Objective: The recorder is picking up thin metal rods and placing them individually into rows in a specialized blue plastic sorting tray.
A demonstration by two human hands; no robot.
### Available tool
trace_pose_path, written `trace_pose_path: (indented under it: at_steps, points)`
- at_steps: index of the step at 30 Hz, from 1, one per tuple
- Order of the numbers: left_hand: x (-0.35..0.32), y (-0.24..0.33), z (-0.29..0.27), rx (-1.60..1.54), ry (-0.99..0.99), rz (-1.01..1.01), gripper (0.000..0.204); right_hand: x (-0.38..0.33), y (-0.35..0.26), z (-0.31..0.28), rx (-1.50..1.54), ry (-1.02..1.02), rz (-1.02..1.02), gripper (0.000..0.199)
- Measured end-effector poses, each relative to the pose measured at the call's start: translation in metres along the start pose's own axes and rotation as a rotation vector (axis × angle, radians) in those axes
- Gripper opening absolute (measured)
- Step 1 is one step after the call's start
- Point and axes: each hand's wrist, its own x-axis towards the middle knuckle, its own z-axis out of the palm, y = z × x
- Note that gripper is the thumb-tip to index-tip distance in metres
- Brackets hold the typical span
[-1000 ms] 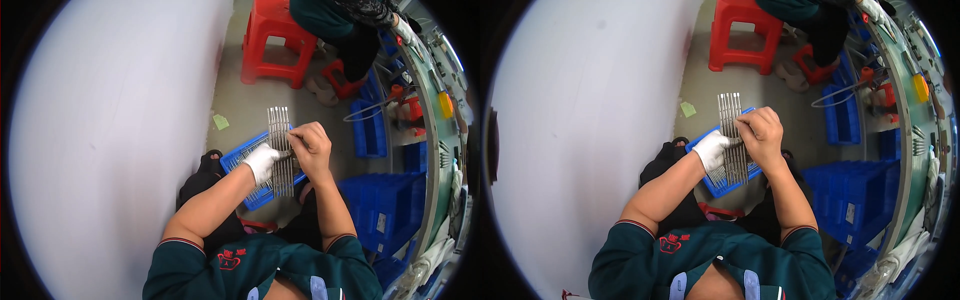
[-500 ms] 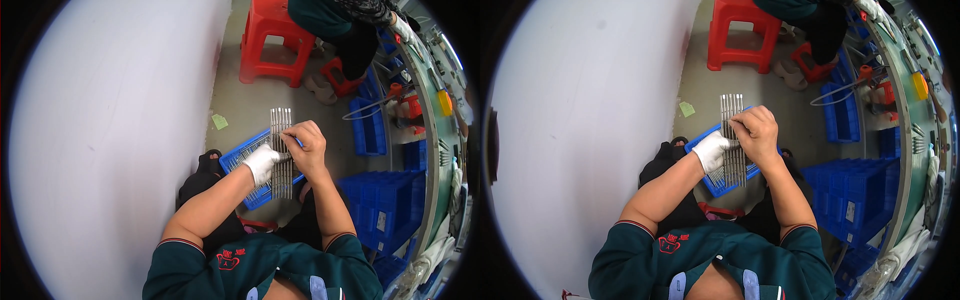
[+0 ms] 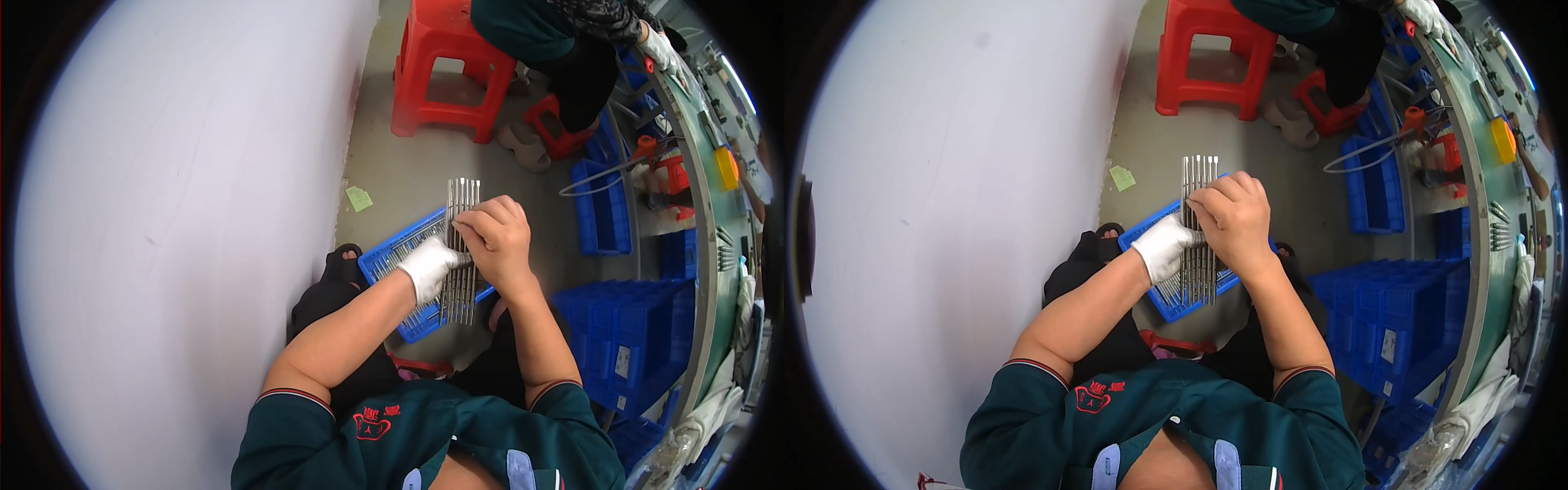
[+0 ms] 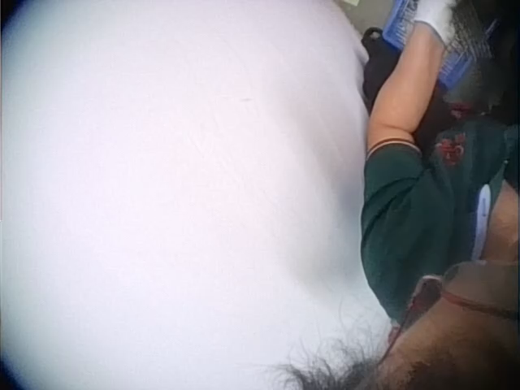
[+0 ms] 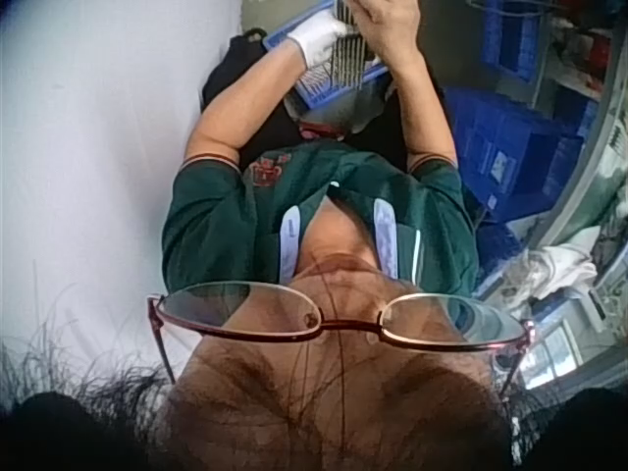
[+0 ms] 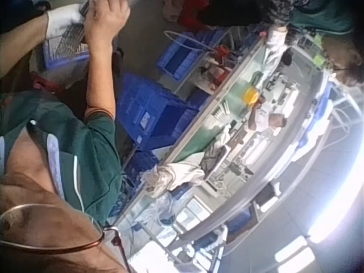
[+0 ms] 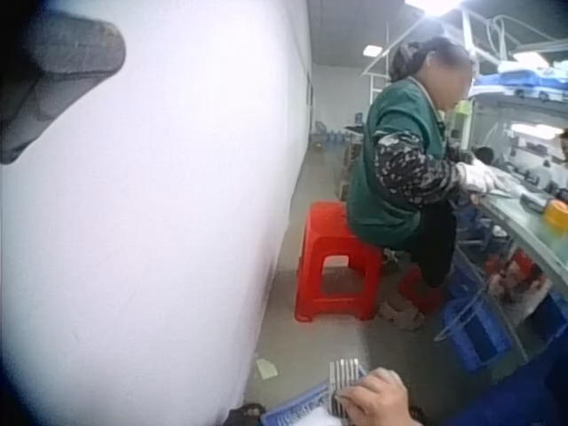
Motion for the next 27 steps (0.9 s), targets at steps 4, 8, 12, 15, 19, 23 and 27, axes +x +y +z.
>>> trace_pose_path:
  at_steps: [4, 8, 12, 15, 19, 23, 27]
  points:
    - [0.002, -0.003, -0.002, 0.013, -0.015, 0.005, 0.024, -0.002, 0.001, 0.002, 0.018, -0.035, 0.030, 0.014]
    - [0.001, 0.004, -0.003, -0.105, -0.003, -0.064, 0.022, 0.004, -0.003, -0.010, 0.086, 0.067, 0.096, 0.011]
    - [0.002, 0.002, -0.003, -0.124, -0.037, -0.048, 0.026, 0.001, 0.004, -0.006, 0.124, 0.026, 0.176, 0.010]
    - [0.001, 0.003, -0.001, -0.123, -0.033, -0.039, 0.029, 0.001, 0.004, -0.003, 0.141, 0.025, 0.161, 0.010]
    - [0.003, 0.000, -0.001, -0.074, -0.007, -0.018, 0.028, 0.002, 0.003, -0.004, 0.047, 0.016, 0.100, 0.011]
    - [0.003, -0.001, 0.000, 0.010, 0.026, -0.036, 0.028, 0.000, 0.000, -0.001, -0.081, -0.028, 0.007, 0.014]
    - [0.003, -0.001, -0.001, -0.017, 0.014, -0.030, 0.026, 0.000, 0.000, 0.000, -0.062, -0.011, 0.006, 0.014]
